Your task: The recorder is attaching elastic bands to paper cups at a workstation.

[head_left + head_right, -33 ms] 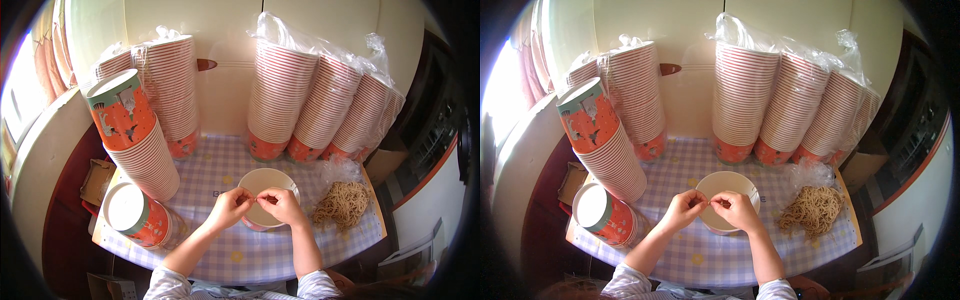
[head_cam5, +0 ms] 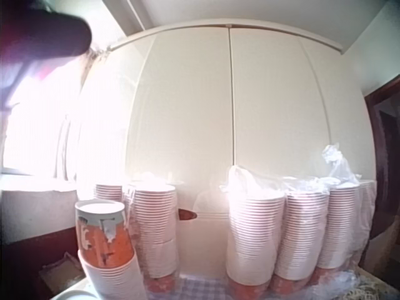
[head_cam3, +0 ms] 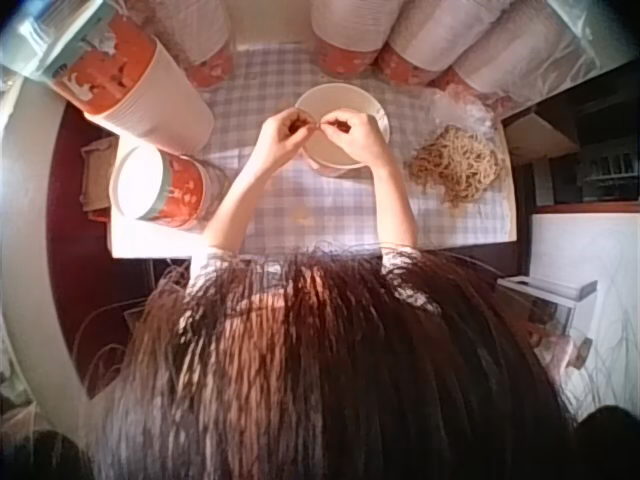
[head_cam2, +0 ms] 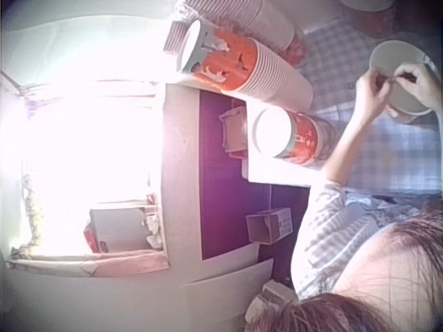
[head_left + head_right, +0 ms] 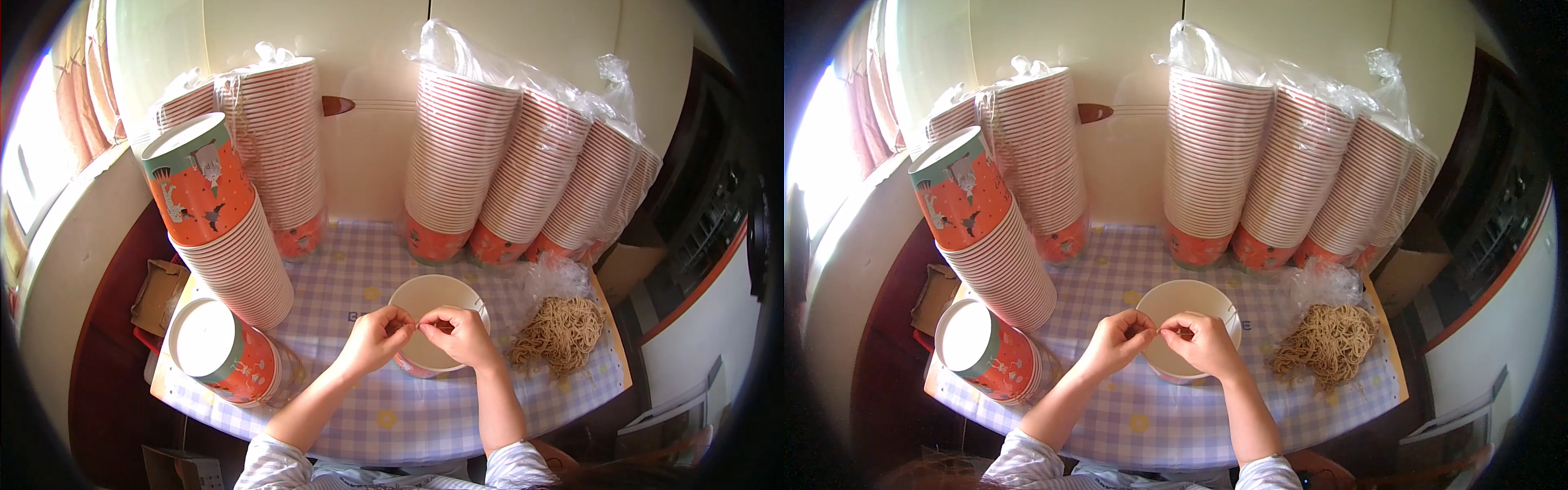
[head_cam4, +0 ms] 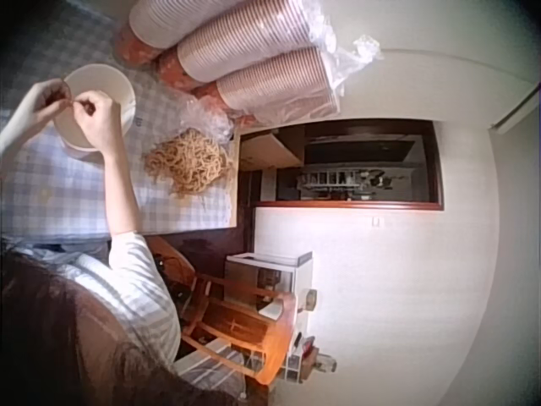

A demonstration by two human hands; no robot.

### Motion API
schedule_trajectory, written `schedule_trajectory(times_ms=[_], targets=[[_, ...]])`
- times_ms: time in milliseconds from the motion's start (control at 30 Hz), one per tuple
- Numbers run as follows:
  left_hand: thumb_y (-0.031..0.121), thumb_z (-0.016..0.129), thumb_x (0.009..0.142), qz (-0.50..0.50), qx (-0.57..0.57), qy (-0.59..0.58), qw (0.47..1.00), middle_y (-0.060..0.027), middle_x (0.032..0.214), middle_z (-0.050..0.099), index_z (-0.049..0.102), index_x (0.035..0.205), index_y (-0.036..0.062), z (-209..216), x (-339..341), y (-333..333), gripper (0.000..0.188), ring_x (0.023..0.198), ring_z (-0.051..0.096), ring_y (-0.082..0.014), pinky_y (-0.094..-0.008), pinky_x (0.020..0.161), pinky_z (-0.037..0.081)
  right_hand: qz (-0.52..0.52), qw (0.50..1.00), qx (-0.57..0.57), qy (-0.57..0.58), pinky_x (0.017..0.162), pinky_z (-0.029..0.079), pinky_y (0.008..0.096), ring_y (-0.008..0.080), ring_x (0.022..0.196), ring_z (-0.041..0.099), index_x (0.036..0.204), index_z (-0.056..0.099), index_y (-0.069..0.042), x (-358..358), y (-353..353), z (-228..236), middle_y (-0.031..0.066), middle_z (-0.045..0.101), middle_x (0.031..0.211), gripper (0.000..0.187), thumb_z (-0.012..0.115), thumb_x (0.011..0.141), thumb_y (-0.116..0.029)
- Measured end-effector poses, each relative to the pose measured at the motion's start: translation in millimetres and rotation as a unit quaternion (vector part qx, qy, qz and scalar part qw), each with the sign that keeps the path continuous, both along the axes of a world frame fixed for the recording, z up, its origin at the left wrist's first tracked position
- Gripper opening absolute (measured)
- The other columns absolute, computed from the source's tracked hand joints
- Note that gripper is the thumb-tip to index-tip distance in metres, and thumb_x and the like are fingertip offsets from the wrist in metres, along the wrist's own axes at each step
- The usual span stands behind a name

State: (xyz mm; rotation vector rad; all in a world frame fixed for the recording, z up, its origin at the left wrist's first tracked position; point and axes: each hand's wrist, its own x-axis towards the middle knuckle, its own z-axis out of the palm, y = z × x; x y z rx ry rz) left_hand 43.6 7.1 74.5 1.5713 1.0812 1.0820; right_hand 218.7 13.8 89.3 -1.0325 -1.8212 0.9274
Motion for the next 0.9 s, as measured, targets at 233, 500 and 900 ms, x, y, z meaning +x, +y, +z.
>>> schedule_trajectory(times_ms=[233,500,900], targets=[[0.011,0.058,0.08,0.02,0.022,0.001,1.0,-0.0054,0.07,0.062,0.06,0.084,-0.0006,-2.4,-2.7,2.7,0.013,0.062,0.057,-0.0076,-0.0239,0.06,0.047,0.016,1.0,-0.01,0.003,0.059,0.047,0.0225,0.0079,0.065,0.057,0.083,0.063,0.001,0.8,0.3,-1.5,0.0036,0.063,0.072,0.008,0.062,0.079,-0.006],[0.005,0.057,0.084,0.013,0.016,-0.01,1.0,0.0013,0.071,0.055,0.056,0.083,-0.0014,-1.3,-5.2,3.6,0.007,0.064,0.049,-0.0027,-0.0176,0.057,0.042,0.035,0.999,-0.018,0.013,0.059,0.047,0.022,0.0067,0.065,0.056,0.084,0.063,0.002,0.2,1.5,-8.6,0.0033,0.063,0.072,0.009,0.062,0.08,-0.006],[0.01,0.059,0.079,-0.041,-0.003,0.024,0.999,-0.0037,0.068,0.059,0.059,0.084,-0.0011,10.1,-14.1,0.2,0.012,0.062,0.054,-0.0063,-0.0218,0.058,0.046,0.038,0.999,0.001,0.017,0.06,0.046,0.0222,0.0074,0.065,0.056,0.083,0.061,0.002,-1.5,-0.2,-4.9,0.0032,0.062,0.072,0.007,0.061,0.08,-0.005]])
